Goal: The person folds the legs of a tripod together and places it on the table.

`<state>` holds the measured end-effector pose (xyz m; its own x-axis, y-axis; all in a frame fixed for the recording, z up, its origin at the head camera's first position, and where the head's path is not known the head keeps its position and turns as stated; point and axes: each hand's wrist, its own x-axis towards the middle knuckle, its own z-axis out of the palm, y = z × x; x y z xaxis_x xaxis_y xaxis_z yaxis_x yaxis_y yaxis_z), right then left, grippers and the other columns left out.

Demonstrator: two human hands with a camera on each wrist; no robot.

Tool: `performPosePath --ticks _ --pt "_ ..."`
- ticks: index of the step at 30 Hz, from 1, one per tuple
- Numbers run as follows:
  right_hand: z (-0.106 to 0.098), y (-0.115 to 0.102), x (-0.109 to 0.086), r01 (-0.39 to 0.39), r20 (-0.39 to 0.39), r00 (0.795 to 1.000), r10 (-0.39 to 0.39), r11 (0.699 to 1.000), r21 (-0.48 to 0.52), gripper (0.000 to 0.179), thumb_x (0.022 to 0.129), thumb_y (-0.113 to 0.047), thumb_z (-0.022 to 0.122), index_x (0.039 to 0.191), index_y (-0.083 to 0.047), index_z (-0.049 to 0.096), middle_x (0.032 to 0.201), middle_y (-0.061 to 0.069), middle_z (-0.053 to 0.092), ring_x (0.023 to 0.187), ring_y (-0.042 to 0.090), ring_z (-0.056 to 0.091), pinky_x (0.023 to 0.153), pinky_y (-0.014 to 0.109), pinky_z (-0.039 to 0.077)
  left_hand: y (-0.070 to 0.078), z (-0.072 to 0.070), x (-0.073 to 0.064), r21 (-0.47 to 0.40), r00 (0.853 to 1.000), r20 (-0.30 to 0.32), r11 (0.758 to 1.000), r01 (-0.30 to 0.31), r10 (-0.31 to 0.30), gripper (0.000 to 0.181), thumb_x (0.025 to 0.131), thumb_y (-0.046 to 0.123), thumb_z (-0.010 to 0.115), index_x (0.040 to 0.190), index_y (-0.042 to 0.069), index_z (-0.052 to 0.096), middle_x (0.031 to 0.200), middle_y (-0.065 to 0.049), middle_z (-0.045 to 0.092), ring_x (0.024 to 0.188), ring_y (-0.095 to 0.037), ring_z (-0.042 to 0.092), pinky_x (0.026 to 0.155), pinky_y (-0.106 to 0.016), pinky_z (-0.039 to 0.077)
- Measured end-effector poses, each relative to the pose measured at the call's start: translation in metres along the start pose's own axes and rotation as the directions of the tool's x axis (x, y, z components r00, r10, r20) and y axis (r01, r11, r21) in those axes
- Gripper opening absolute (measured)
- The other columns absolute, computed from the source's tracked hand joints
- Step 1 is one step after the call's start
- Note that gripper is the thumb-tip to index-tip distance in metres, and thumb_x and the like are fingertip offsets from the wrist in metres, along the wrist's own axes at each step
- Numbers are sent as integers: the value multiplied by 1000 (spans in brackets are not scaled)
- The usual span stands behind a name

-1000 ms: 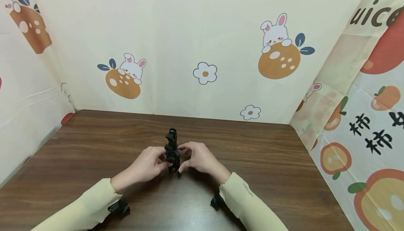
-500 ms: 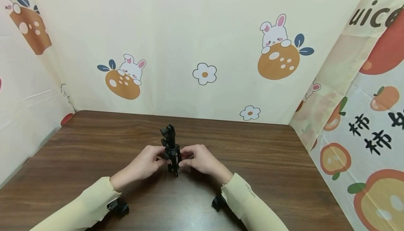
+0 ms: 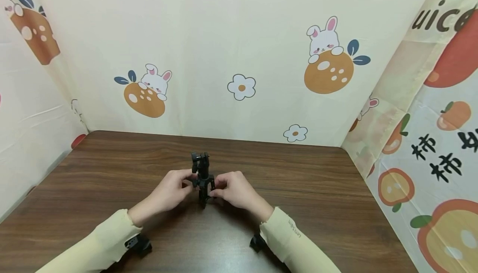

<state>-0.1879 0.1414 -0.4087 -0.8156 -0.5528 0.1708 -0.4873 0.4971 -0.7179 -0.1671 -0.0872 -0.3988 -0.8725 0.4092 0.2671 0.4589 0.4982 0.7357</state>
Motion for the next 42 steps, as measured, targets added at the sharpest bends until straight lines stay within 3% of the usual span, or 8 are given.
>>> performPosePath --ticks 8,17,23,30,34,42 --pt "3 -5 -4 -17 -26 1000 16 1000 -22 13 82 -15 83 77 -20 72 74 -16 70 69 2 61 64 25 51 -4 -7 -10 -35 997 -32 997 66 -67 18 86 1 74 100 12 72 92 5 70 83 -9 66 72 -27 55" --pt "9 -12 -10 -57 -96 994 50 996 -72 22 82 -16 83 69 -22 66 66 -17 65 60 1 55 55 24 47 -8 -5 -16 -178 993 80 979 98 -84 17 87 9 77 103 12 72 97 3 71 89 -11 68 74 -27 56" --pt "15 -16 -12 -80 -110 991 73 995 -61 19 82 -16 82 71 -21 67 67 -17 65 61 1 57 56 24 48 -8 2 -14 -123 996 56 989 76 -69 17 86 13 79 101 14 70 95 4 71 90 -13 68 74 -28 55" --pt "15 -17 -12 -70 -55 996 70 997 16 12 81 -14 83 79 -17 72 71 -14 68 67 2 62 60 24 50 -6 7 -10 -90 997 14 993 78 -77 17 84 11 80 98 12 70 92 2 71 85 -11 69 72 -28 55" --pt "14 -16 -11 -36 -29 999 37 999 8 11 79 -10 85 83 -13 75 75 -13 70 70 1 63 64 24 51 -4 7 -9 -79 998 5 995 62 -62 16 83 8 80 94 13 71 88 4 71 80 -9 69 69 -27 54" --pt "11 -12 -7 57 -36 998 -60 996 -66 17 75 -10 87 75 -15 71 75 -9 70 68 0 60 61 22 49 -2 4 -10 -43 1000 14 999 21 -20 13 83 7 80 89 14 71 82 7 71 74 -5 67 66 -26 53"
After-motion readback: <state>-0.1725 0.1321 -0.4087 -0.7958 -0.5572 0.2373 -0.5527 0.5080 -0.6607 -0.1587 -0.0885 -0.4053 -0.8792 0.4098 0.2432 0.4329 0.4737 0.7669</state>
